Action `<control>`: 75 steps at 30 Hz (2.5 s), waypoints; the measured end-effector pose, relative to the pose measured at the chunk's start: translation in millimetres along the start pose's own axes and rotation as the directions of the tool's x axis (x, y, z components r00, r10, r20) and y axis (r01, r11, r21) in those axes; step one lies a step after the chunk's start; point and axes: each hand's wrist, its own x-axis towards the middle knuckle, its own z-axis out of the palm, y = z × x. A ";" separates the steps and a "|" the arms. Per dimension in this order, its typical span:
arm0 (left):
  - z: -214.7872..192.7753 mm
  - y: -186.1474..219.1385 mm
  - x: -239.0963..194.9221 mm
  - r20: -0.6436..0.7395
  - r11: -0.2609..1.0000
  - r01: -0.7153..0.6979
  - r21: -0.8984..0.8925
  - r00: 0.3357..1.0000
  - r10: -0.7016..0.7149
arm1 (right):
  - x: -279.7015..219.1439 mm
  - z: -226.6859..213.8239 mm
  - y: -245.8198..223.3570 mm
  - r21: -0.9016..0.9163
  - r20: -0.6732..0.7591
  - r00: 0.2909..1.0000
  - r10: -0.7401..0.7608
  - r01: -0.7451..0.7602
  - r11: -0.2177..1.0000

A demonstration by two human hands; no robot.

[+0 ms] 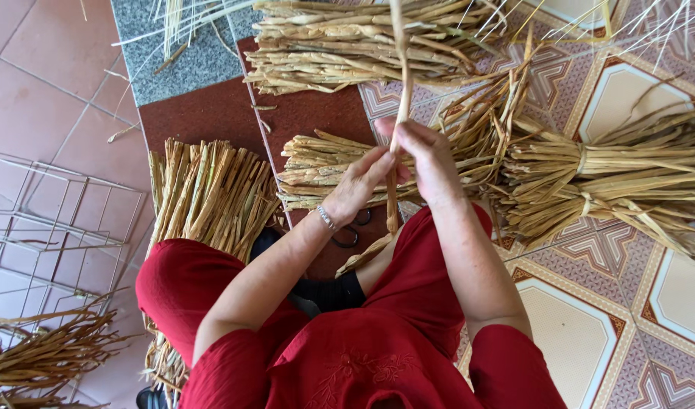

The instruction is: The person sits on a tiled floor and uses scissors to trim the ends of dried plant stalks. They repeatedly pick up stalks, cut off the tips, and place the trimmed pieces into a pile.

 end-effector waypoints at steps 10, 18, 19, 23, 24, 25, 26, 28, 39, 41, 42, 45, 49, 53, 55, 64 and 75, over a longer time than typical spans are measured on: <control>46.4 22.7 38.3 0.035 0.995 0.062 0.074 0.997 -0.065 | 11.5 -31.7 -39.3 0.187 -0.130 0.968 -0.215 0.237 0.953; 53.3 38.6 62.7 -0.031 0.994 -0.012 0.109 0.999 0.016 | 13.2 -31.4 -56.5 0.095 -0.117 0.993 -0.001 0.012 0.995; 55.8 38.9 63.8 -0.018 0.997 0.009 0.082 1.000 -0.008 | 17.9 -35.4 -58.4 0.149 -0.161 0.986 0.048 -0.024 0.989; 65.1 38.5 62.0 -0.007 0.996 0.092 0.015 0.996 -0.091 | 47.2 -53.1 -51.4 0.186 -0.305 0.952 -0.029 0.089 0.978; 66.4 37.5 61.1 -0.015 0.994 0.106 0.009 0.994 -0.106 | 53.2 -59.2 -48.8 0.185 -0.347 0.938 -0.013 0.082 0.979; 67.6 33.6 57.5 0.002 0.991 0.130 -0.007 0.991 -0.130 | 53.5 -65.6 -42.5 0.188 -0.393 0.919 0.015 0.064 0.980; 68.3 28.5 54.6 0.020 0.988 0.154 -0.022 0.988 -0.154 | 58.4 -74.0 -38.4 0.236 -0.426 0.904 0.019 0.091 0.968; 71.1 15.6 48.8 0.035 0.983 0.181 -0.035 0.983 -0.180 | 75.0 -91.4 -33.6 0.330 -0.491 0.870 0.038 0.146 0.932; 91.1 -18.6 -0.3 0.153 0.943 0.270 -0.194 0.958 -0.243 | 102.2 -204.7 -20.6 0.217 -0.774 0.632 0.016 0.241 0.946; 93.3 -16.0 -8.2 0.176 0.938 0.280 -0.202 0.953 -0.247 | 95.1 -240.4 -21.9 0.179 -0.792 0.611 0.001 0.232 0.956; 94.2 -15.2 -14.2 0.189 0.935 0.288 -0.208 0.950 -0.250 | 88.4 -259.9 -22.7 0.155 -0.807 0.591 -0.010 0.228 0.961; 91.3 -6.5 -42.1 0.233 0.967 0.254 -0.002 0.941 -0.246 | 62.2 -288.8 -10.2 0.115 -0.842 0.538 -0.025 0.225 0.968; 92.1 0.6 -67.9 0.252 0.926 0.378 -0.002 0.896 -0.365 | 37.8 -331.8 1.7 0.084 -0.878 0.478 -0.025 0.206 0.975; 85.4 1.2 -85.6 0.271 0.895 0.446 -0.029 0.865 -0.422 | 21.6 -363.6 25.0 0.083 -0.899 0.439 -0.007 0.185 0.979; 86.0 -0.7 -95.3 0.277 0.900 0.433 -0.046 0.872 -0.405 | 14.9 -376.0 31.4 0.087 -0.906 0.423 0.000 0.185 0.979; 64.1 -17.0 -113.5 0.242 0.867 0.496 -0.045 0.848 -0.472 | 7.2 -417.9 48.3 0.134 -0.917 0.397 0.041 0.209 0.969; -41.8 -74.3 -78.6 -0.317 0.841 0.253 0.478 0.943 -0.104 | 29.7 -401.3 40.8 0.240 -0.813 0.582 0.025 0.295 0.925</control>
